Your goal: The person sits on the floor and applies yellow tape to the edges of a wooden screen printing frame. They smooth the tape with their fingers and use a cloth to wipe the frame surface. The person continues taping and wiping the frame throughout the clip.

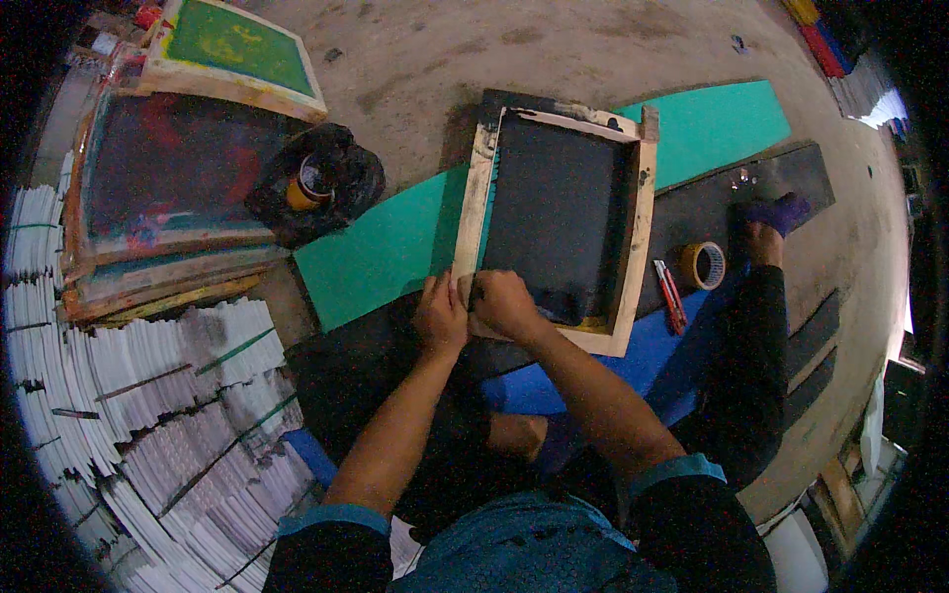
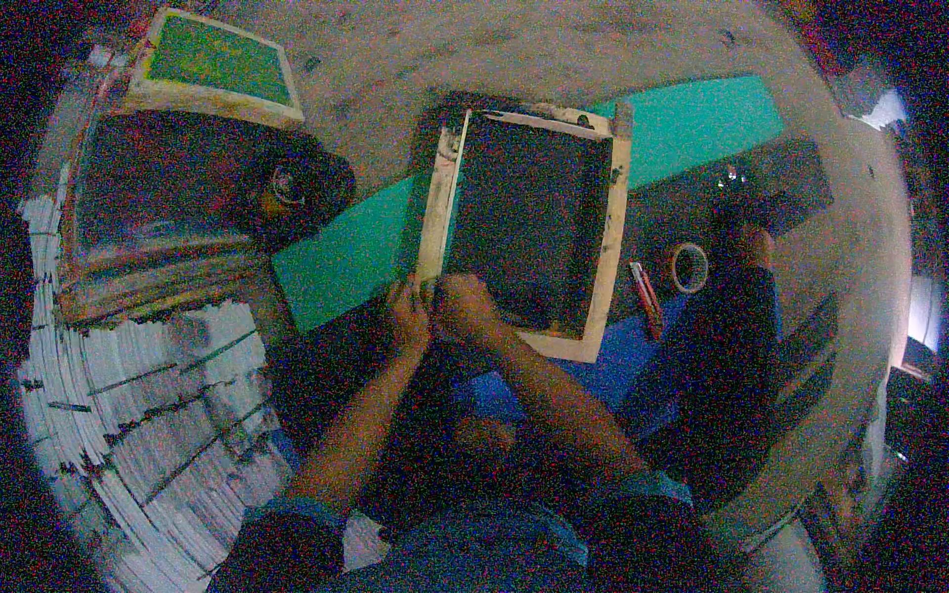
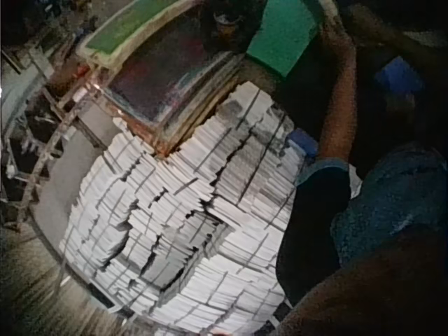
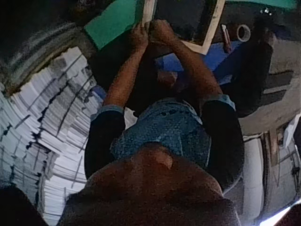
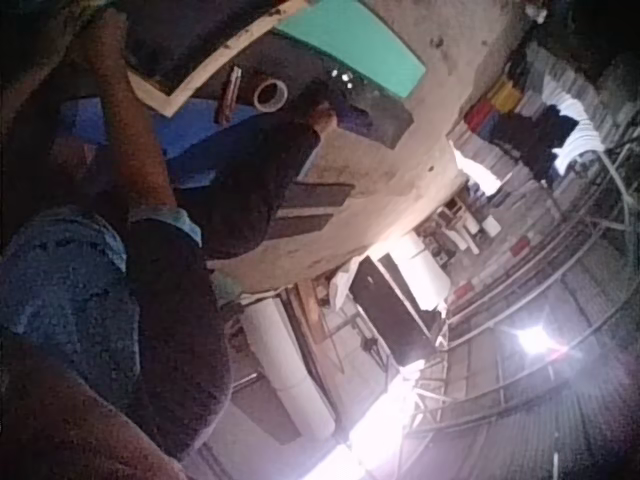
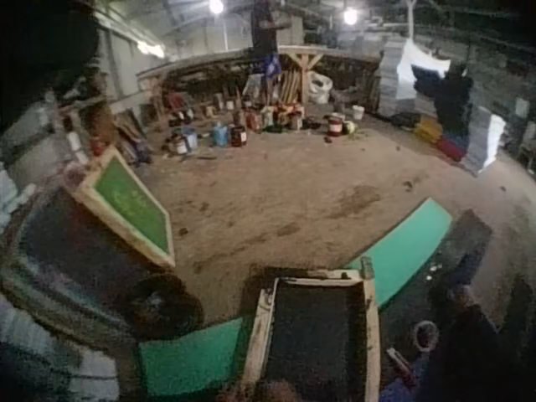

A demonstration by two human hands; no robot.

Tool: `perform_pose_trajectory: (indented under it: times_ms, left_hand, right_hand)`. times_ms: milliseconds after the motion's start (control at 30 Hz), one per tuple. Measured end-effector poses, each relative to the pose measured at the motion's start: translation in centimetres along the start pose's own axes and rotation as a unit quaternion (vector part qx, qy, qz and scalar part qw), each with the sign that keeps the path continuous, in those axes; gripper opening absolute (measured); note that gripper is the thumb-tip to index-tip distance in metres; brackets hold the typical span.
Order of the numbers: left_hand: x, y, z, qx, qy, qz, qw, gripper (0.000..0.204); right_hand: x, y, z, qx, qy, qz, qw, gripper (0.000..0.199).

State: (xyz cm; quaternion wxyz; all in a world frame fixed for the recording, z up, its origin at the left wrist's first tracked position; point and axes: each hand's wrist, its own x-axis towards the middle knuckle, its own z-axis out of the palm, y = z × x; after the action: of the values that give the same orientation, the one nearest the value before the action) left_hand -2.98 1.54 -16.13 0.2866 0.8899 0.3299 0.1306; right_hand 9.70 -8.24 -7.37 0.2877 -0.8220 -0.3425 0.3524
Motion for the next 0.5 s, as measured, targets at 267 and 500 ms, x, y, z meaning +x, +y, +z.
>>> perform_pose_trajectory:
  times_ms: [267, 500]
  left_hand:
    - [0.0, 1.8, -0.8, -0.02, -0.02, -0.006, 1.0, 0.041]
    - [0.2, 0.9, 0.7, -0.017, -0.037, -0.02, 0.999, 0.04]
  right_hand:
    - [-0.4, 5.1, -0.6, -0.113, -0.049, 0.021, 0.992, 0.018]
    - [1.7, 5.6, 2.2, -0.03, -0.023, -0.008, 0.999, 0.019]
